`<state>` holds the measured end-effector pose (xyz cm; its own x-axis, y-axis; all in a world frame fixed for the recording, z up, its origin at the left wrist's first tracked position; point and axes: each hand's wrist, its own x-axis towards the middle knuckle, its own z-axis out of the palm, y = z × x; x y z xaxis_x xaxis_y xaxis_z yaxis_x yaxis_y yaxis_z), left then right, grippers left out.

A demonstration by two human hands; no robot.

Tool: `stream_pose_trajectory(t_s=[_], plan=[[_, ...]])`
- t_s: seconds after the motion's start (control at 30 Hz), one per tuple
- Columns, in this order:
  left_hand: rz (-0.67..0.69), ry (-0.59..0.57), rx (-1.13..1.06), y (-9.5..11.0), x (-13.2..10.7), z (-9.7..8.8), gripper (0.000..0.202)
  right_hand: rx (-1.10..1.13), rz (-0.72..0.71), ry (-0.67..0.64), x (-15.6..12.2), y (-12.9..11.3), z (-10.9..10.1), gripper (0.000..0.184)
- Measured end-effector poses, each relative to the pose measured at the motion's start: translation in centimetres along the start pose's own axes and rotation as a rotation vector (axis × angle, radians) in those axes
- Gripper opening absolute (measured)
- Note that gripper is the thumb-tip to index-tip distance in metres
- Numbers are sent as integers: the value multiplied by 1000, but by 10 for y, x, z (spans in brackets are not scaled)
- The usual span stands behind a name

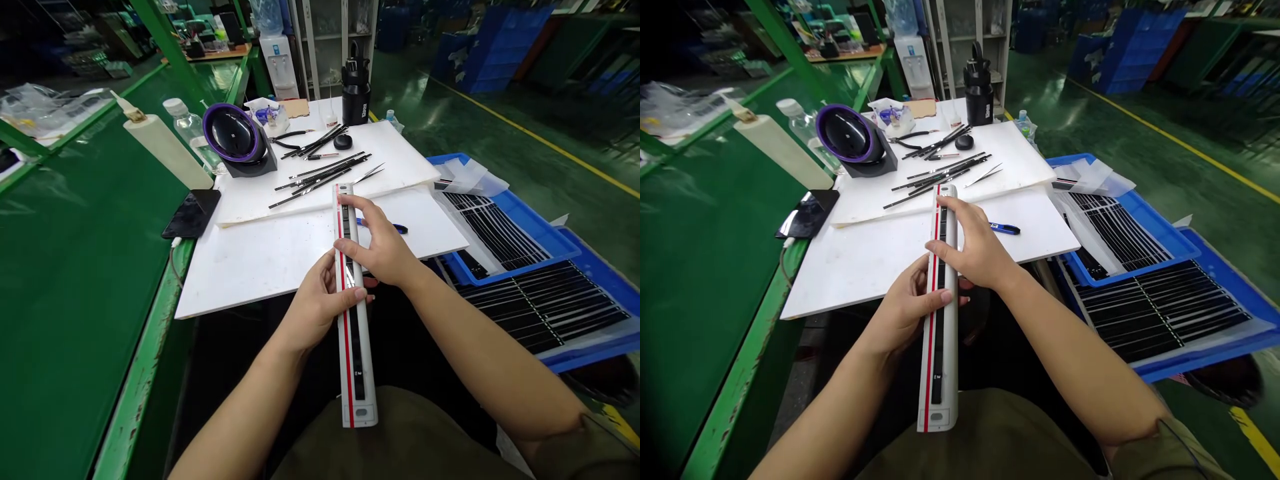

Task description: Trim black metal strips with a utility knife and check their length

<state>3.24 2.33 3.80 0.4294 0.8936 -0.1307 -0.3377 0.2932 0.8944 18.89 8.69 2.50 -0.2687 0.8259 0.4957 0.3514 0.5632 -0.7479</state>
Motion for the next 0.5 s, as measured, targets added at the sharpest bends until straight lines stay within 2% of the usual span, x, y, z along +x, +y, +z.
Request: stream_pose_trajectory(t_s=[0.2, 0.33, 0.5], plan=[[-8, 10, -2, -1, 0, 0, 61, 21, 26, -1, 0, 3, 1, 59], [-50, -6, -9, 0, 0, 0, 69, 135, 93, -9, -1, 2, 3, 59], [-27, -40, 36, -2, -2, -1, 69, 288, 133, -1, -5, 0, 6, 58]])
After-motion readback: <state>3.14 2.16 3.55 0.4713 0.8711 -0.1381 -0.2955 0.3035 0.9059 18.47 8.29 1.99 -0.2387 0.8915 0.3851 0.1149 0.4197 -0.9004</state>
